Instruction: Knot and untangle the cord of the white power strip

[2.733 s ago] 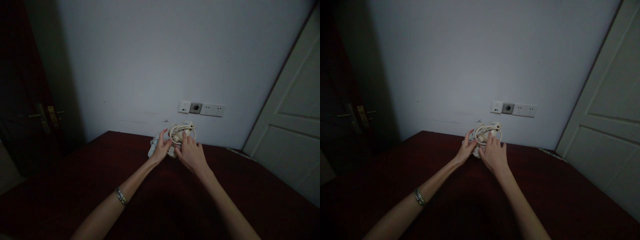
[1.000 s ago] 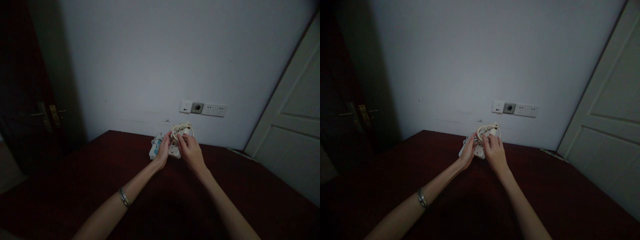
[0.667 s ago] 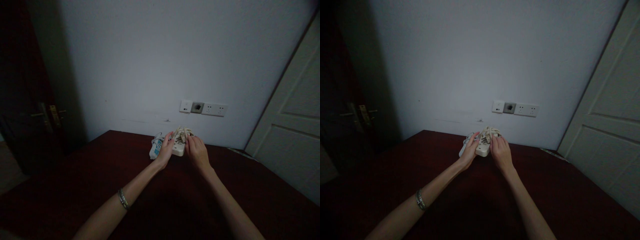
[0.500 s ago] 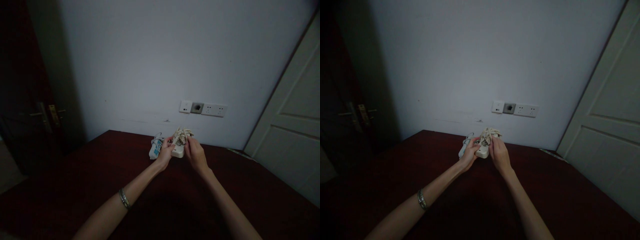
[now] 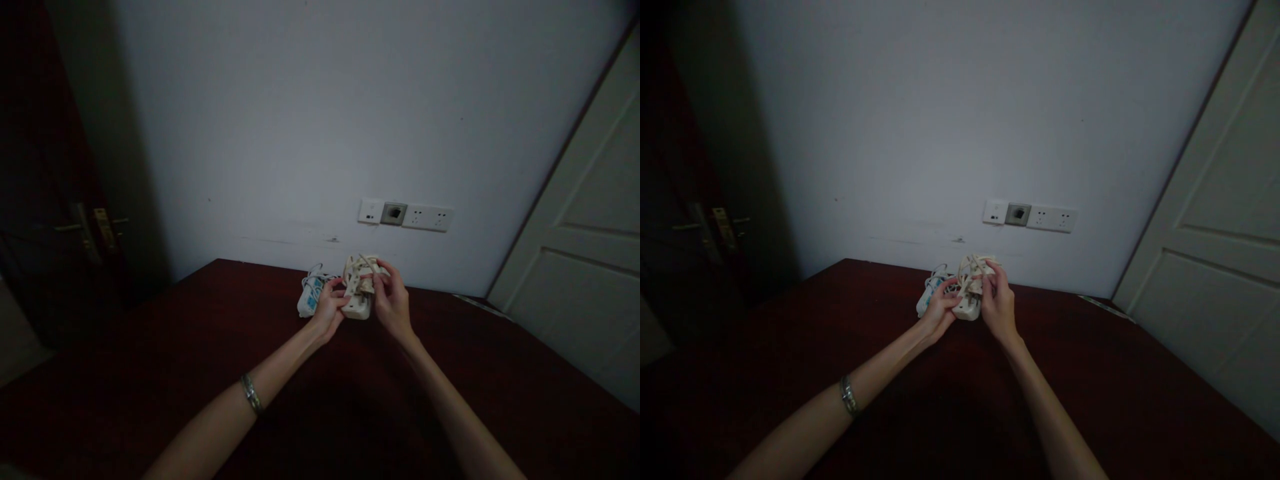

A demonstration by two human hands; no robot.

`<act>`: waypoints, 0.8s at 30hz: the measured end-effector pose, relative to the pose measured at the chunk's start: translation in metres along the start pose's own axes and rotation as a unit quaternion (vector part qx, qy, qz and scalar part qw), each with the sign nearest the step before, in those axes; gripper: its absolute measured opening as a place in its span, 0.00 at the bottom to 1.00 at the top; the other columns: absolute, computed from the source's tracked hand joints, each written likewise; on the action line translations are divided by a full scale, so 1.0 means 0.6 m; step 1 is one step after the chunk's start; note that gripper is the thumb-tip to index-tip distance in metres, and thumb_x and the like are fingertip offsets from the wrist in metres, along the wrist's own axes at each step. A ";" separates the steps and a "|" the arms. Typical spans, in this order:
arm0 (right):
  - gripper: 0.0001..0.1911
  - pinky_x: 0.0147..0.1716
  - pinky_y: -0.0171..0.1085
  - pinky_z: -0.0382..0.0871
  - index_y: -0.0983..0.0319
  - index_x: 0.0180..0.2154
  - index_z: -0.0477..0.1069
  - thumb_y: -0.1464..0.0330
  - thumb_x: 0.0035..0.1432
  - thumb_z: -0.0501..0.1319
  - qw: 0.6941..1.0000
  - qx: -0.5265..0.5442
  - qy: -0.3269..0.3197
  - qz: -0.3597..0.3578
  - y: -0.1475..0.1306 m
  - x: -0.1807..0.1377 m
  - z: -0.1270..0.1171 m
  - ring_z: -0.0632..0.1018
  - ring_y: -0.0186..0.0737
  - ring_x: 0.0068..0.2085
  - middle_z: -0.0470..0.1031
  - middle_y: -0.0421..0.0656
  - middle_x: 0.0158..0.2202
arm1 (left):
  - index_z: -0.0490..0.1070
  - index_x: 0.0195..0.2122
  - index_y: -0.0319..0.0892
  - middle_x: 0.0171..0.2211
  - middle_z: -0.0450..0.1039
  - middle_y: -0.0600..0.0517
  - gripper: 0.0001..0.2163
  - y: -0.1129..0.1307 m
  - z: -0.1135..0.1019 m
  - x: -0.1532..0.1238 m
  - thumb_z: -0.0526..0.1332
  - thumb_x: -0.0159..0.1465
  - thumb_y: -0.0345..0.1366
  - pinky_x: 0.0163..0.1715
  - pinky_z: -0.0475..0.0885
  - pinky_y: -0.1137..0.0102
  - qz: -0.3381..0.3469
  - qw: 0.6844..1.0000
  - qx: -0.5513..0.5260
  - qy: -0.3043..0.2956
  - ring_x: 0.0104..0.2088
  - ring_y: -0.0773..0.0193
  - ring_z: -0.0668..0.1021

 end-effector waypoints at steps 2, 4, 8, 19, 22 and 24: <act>0.23 0.38 0.38 0.70 0.66 0.55 0.53 0.60 0.62 0.47 0.997 0.065 -0.019 0.022 0.002 0.007 0.000 0.77 0.38 0.38 0.75 0.50 0.37 | 0.61 0.43 0.41 0.32 0.68 0.53 0.25 0.010 -0.003 0.003 0.59 0.42 0.20 0.32 0.69 0.71 0.011 1.000 0.011 0.010 0.30 0.67 0.74; 0.24 0.37 0.39 0.70 0.66 0.52 0.57 0.58 0.60 0.51 0.989 0.135 -0.050 0.041 0.009 0.014 0.000 0.77 0.39 0.37 0.76 0.49 0.35 | 0.61 0.42 0.42 0.32 0.67 0.53 0.25 0.020 -0.005 0.007 0.59 0.41 0.20 0.31 0.68 0.72 0.023 0.999 0.023 0.020 0.29 0.67 0.73; 0.23 0.43 0.41 0.69 0.63 0.48 0.63 0.58 0.53 0.60 0.964 0.233 -0.115 0.063 0.025 0.022 -0.002 0.76 0.40 0.41 0.76 0.49 0.39 | 0.61 0.41 0.41 0.32 0.67 0.54 0.25 0.035 -0.009 0.013 0.59 0.40 0.18 0.31 0.68 0.73 0.057 0.997 0.040 0.026 0.30 0.67 0.73; 0.17 0.48 0.45 0.68 0.59 0.38 0.75 0.64 0.43 0.68 0.961 0.247 -0.091 0.086 0.028 0.010 0.008 0.76 0.44 0.44 0.76 0.43 0.42 | 0.59 0.44 0.42 0.34 0.68 0.53 0.29 0.049 -0.036 0.036 0.58 0.39 0.15 0.38 0.69 0.68 0.117 0.990 0.062 0.038 0.36 0.63 0.75; 0.17 0.48 0.45 0.68 0.60 0.38 0.75 0.65 0.43 0.68 0.966 0.234 -0.084 0.077 0.027 0.008 0.011 0.76 0.44 0.44 0.76 0.44 0.42 | 0.59 0.44 0.42 0.33 0.68 0.54 0.30 0.048 -0.042 0.040 0.57 0.39 0.14 0.38 0.69 0.68 0.120 0.990 0.061 0.047 0.36 0.64 0.76; 0.18 0.48 0.45 0.68 0.60 0.39 0.74 0.65 0.43 0.68 0.967 0.231 -0.076 0.072 0.031 0.007 0.013 0.75 0.43 0.44 0.76 0.45 0.42 | 0.59 0.43 0.42 0.33 0.68 0.54 0.29 0.048 -0.045 0.042 0.56 0.39 0.14 0.38 0.70 0.69 0.117 0.990 0.058 0.056 0.35 0.64 0.76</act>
Point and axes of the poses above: each hand's wrist, its own x-axis towards the middle knuckle, its own z-axis out of the palm, y = z × x, the point moved 3 cm from there along x, towards the middle knuckle
